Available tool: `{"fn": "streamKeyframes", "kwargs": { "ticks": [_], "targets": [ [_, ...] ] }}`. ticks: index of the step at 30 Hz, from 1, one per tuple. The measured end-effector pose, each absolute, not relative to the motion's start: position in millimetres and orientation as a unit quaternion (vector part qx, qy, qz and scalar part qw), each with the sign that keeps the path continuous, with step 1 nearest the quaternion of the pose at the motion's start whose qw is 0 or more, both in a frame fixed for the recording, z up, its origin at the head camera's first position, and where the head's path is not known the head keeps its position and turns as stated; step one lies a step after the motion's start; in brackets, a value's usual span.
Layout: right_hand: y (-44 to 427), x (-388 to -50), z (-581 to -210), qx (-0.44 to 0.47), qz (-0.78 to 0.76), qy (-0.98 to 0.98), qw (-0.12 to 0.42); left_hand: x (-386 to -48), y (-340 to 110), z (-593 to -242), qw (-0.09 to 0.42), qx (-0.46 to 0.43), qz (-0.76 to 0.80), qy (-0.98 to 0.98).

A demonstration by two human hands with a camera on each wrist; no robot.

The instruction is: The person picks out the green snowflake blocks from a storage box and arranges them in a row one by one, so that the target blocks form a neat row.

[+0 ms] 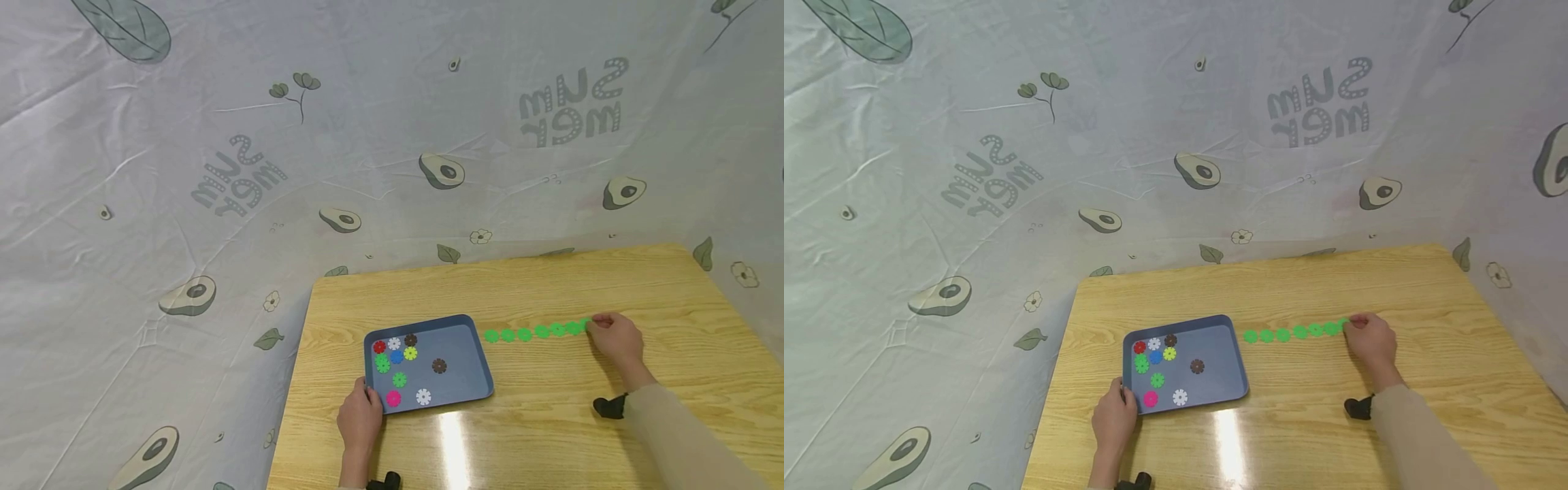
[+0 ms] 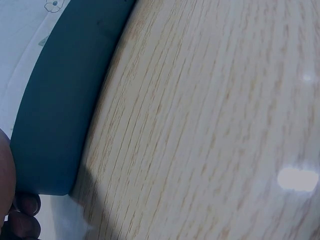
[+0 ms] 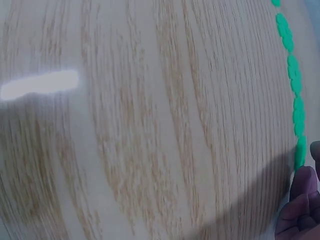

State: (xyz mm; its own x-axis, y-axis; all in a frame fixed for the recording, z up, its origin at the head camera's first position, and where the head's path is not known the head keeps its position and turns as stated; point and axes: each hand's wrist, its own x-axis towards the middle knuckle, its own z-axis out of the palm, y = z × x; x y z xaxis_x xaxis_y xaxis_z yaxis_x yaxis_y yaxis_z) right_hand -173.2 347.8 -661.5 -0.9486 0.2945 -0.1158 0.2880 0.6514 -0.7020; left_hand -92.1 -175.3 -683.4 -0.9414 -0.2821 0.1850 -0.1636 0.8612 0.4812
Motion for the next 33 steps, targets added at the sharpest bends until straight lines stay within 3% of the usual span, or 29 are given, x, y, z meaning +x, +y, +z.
{"fn": "streamKeyframes", "kwargs": {
  "ticks": [14, 33],
  "targets": [
    [246.9, -187.7, -649.8, -0.037, 0.411, -0.91, 0.029, -93.2, -171.3, -676.3, 0.134, 0.109, -0.229, -0.958],
    [72.1, -189.5, -635.4, 0.112, 0.435, -0.893, -0.004, -89.5, -171.8, -677.5, 0.138, 0.108, -0.222, -0.959]
  ]
}}
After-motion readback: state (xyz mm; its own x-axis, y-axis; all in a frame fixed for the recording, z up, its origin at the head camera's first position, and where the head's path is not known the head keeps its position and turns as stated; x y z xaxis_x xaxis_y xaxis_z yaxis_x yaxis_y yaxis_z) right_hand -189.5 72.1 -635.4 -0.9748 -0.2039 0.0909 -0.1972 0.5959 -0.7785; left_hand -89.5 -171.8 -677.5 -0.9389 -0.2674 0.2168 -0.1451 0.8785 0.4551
